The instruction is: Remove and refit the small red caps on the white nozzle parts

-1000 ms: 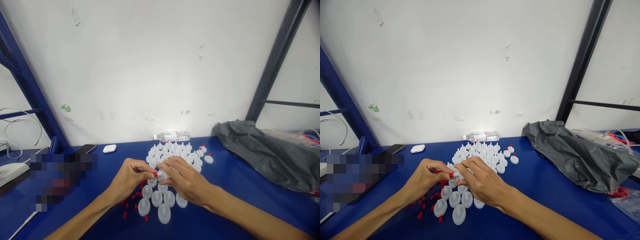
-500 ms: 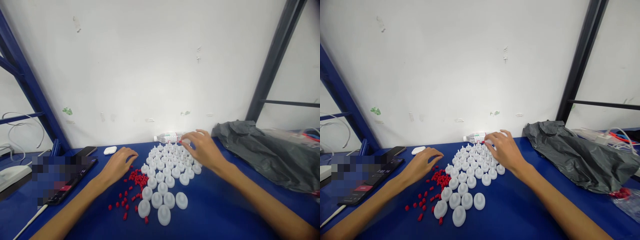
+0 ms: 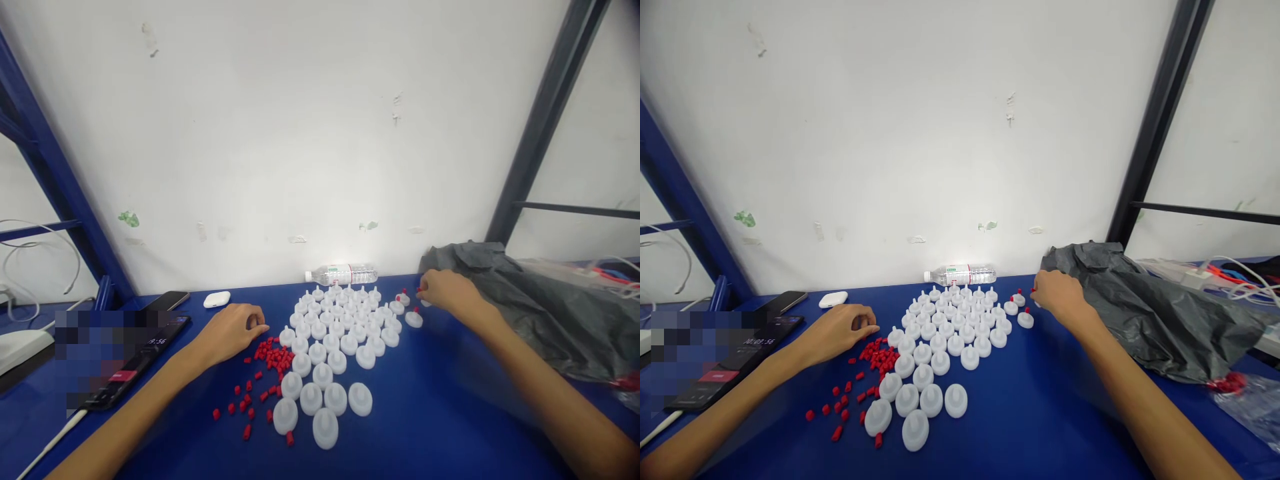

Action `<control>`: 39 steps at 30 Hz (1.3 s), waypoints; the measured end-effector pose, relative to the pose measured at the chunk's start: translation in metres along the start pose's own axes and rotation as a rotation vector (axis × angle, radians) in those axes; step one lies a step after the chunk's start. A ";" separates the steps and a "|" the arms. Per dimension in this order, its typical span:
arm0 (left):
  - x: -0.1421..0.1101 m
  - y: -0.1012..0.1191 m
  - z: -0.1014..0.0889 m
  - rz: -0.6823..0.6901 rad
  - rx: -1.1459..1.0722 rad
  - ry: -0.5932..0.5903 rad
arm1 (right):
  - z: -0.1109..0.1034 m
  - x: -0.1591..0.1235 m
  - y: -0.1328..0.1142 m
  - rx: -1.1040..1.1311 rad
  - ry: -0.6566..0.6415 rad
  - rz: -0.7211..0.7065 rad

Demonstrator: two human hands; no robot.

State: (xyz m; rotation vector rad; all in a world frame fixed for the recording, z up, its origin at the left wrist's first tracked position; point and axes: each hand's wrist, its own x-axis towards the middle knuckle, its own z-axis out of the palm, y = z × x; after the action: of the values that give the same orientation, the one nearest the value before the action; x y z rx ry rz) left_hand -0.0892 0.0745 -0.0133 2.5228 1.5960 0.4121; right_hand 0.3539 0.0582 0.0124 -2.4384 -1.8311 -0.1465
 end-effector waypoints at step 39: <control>-0.022 0.056 0.014 0.546 -0.105 0.528 | 0.010 -0.077 -0.107 0.497 0.384 -1.026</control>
State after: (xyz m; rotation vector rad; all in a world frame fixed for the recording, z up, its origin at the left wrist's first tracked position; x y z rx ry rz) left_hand -0.0456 0.0311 -0.0158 2.8861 0.9116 1.2692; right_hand 0.2299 0.0158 -0.0063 -0.9248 -2.3329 -0.1717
